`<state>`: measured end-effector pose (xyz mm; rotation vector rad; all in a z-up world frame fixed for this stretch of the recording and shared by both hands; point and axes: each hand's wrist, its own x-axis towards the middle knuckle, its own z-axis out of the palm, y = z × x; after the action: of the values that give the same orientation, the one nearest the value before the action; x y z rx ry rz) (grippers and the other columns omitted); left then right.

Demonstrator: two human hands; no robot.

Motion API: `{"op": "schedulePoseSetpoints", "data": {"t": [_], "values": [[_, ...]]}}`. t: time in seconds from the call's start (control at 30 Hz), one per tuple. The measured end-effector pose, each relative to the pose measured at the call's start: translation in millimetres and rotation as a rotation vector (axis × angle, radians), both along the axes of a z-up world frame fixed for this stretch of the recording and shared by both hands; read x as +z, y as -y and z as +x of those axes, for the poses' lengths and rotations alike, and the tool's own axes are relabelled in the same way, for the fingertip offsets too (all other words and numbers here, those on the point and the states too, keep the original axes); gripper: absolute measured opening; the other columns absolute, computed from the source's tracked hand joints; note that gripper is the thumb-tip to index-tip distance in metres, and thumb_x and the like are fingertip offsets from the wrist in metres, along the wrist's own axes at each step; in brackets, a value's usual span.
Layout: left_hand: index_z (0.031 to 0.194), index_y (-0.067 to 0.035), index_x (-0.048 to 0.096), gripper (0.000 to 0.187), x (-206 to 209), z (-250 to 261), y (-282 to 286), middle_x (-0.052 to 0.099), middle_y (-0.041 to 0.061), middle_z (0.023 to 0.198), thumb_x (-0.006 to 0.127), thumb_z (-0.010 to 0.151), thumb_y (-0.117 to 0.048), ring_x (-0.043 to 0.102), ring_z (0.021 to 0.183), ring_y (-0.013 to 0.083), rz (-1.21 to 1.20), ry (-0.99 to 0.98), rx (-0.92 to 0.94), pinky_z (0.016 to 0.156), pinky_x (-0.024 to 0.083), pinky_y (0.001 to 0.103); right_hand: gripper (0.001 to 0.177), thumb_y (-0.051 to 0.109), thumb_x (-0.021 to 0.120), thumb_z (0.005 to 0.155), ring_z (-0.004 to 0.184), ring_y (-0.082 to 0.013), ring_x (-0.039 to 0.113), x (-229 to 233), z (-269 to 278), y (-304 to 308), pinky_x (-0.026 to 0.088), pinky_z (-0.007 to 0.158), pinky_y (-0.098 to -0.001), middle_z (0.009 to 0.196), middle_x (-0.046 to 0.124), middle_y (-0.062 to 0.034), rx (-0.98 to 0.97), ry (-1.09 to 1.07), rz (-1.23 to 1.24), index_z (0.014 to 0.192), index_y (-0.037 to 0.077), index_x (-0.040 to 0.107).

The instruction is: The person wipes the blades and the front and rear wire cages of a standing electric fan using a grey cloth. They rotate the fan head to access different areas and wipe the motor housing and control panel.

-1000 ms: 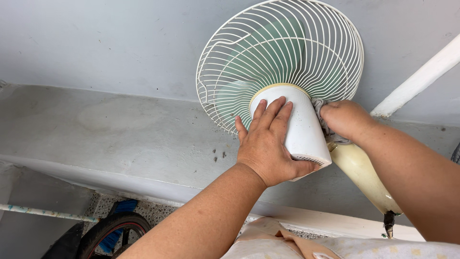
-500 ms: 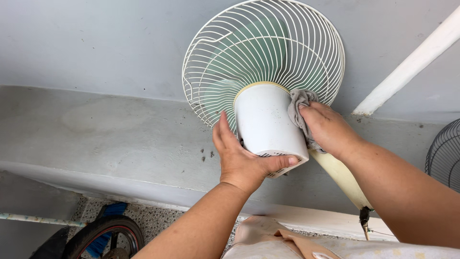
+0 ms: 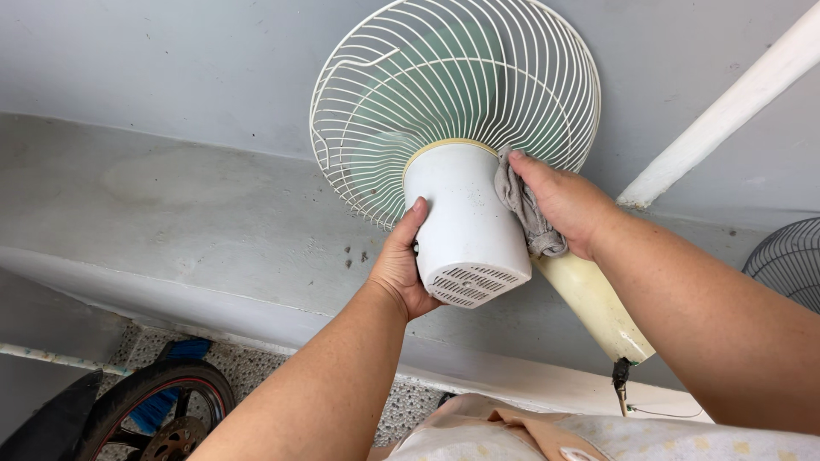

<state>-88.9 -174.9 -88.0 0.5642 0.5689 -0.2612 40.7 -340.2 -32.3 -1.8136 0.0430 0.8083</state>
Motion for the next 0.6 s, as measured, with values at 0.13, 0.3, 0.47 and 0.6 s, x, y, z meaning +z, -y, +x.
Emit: {"op": "schedulePoseSetpoints", "data": {"t": [0.13, 0.3, 0.47, 0.6], "values": [[0.151, -0.011, 0.042, 0.101, -1.2, -3.5, 4.8, 0.058, 0.025, 0.142, 0.072, 0.069, -0.061, 0.058, 0.130, 0.0452, -0.006, -0.002, 0.025, 0.104, 0.047, 0.068, 0.091, 0.056, 0.068, 0.082, 0.137, -0.0321, 0.056, 11.6, -14.0, -2.0, 0.046, 0.111, -0.0462, 0.146, 0.056, -0.0221, 0.018, 0.027, -0.060, 0.151, 0.004, 0.041], [0.153, -0.015, 0.036, 0.101, 10.4, -5.2, 9.4, 0.054, 0.024, 0.143, 0.069, 0.069, -0.061, 0.053, 0.132, 0.0455, -0.014, -0.054, 0.004, 0.103, 0.043, 0.070, 0.099, 0.046, 0.077, 0.068, 0.135, -0.0336, 0.058, 14.6, -21.8, 1.1, 0.049, 0.107, -0.0492, 0.143, 0.059, -0.0237, -0.009, 0.055, -0.016, 0.152, 0.007, 0.042], [0.153, -0.016, 0.036, 0.098, 27.4, -12.8, 8.4, 0.053, 0.022, 0.145, 0.067, 0.072, -0.061, 0.052, 0.134, 0.0443, -0.054, -0.053, -0.034, 0.105, 0.043, 0.070, 0.106, 0.033, 0.088, 0.070, 0.134, -0.0336, 0.057, 16.4, -29.2, 3.9, 0.050, 0.105, -0.0449, 0.142, 0.056, -0.0272, -0.046, 0.101, 0.008, 0.153, -0.001, 0.030], [0.153, -0.015, 0.038, 0.095, 47.2, -17.0, 10.2, 0.053, 0.022, 0.144, 0.062, 0.075, -0.063, 0.053, 0.132, 0.0444, -0.019, -0.033, -0.070, 0.102, 0.041, 0.073, 0.086, 0.028, 0.083, 0.067, 0.118, -0.0320, 0.069, 33.6, -43.6, 3.4, 0.062, 0.088, -0.0477, 0.128, 0.067, -0.0215, -0.124, 0.016, 0.114, 0.142, 0.002, 0.050]]}}
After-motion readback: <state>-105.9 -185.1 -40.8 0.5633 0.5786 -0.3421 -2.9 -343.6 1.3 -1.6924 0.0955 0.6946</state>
